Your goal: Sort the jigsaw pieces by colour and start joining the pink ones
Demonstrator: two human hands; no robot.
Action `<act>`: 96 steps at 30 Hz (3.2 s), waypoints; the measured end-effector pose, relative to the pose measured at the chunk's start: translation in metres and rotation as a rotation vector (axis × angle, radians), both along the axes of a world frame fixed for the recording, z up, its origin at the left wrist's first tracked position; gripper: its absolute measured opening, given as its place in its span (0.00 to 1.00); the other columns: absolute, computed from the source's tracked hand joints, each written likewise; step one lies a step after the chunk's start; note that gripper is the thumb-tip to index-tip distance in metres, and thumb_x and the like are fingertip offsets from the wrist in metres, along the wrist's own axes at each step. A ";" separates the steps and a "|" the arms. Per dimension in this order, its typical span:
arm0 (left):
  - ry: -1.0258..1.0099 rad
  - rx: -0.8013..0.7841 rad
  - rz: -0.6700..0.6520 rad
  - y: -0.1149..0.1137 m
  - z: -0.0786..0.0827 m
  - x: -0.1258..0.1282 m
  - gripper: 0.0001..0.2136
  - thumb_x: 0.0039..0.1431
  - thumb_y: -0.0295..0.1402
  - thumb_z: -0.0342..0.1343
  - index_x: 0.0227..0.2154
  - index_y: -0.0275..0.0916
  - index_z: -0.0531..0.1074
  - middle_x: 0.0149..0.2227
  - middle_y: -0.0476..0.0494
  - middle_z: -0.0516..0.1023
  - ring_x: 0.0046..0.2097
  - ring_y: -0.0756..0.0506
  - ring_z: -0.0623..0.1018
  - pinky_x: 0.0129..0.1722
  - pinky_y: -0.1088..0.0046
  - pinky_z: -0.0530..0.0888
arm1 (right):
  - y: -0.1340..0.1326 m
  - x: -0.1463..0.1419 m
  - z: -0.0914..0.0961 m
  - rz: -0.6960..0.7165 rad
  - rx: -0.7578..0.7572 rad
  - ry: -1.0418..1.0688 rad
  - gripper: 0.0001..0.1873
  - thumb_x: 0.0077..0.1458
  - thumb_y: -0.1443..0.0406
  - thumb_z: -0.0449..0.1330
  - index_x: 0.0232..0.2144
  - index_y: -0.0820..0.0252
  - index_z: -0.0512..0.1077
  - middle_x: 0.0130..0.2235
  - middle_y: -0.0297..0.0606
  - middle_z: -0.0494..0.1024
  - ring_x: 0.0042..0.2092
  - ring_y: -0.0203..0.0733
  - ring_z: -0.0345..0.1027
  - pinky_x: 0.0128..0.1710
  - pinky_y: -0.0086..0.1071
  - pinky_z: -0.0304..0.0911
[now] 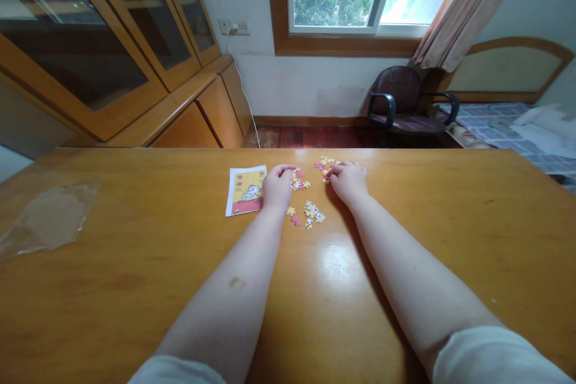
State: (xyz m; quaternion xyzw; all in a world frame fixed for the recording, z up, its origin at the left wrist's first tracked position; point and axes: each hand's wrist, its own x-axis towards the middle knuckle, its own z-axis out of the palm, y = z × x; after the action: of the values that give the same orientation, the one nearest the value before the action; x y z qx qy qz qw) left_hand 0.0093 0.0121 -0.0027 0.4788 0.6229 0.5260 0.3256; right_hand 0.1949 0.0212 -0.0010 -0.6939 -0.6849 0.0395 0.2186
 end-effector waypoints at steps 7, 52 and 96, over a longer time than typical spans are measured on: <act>-0.002 0.021 -0.013 0.001 0.000 -0.001 0.10 0.50 0.32 0.51 0.30 0.41 0.78 0.31 0.49 0.78 0.38 0.45 0.75 0.42 0.71 0.69 | -0.004 -0.006 0.007 0.298 -0.007 0.149 0.09 0.49 0.65 0.59 0.31 0.57 0.80 0.33 0.39 0.77 0.38 0.42 0.65 0.41 0.35 0.56; -0.014 0.034 -0.019 0.002 -0.002 0.000 0.10 0.50 0.31 0.50 0.30 0.41 0.77 0.30 0.49 0.78 0.37 0.46 0.75 0.41 0.71 0.69 | -0.013 -0.011 0.018 0.731 -0.480 0.408 0.07 0.38 0.64 0.68 0.24 0.61 0.76 0.25 0.33 0.75 0.28 0.34 0.66 0.31 0.29 0.61; -0.081 0.043 -0.340 -0.002 -0.005 0.010 0.08 0.50 0.35 0.60 0.32 0.37 0.77 0.29 0.45 0.79 0.32 0.47 0.77 0.34 0.72 0.74 | 0.000 -0.016 0.006 0.242 -0.127 1.044 0.14 0.36 0.59 0.67 0.25 0.63 0.76 0.26 0.37 0.76 0.28 0.36 0.66 0.32 0.32 0.60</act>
State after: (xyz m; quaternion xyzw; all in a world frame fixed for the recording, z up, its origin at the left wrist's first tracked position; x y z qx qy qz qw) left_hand 0.0191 0.0104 -0.0075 0.5626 0.5078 0.4954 0.4244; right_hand 0.1789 0.0207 0.0047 -0.5101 -0.5566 0.4453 0.4815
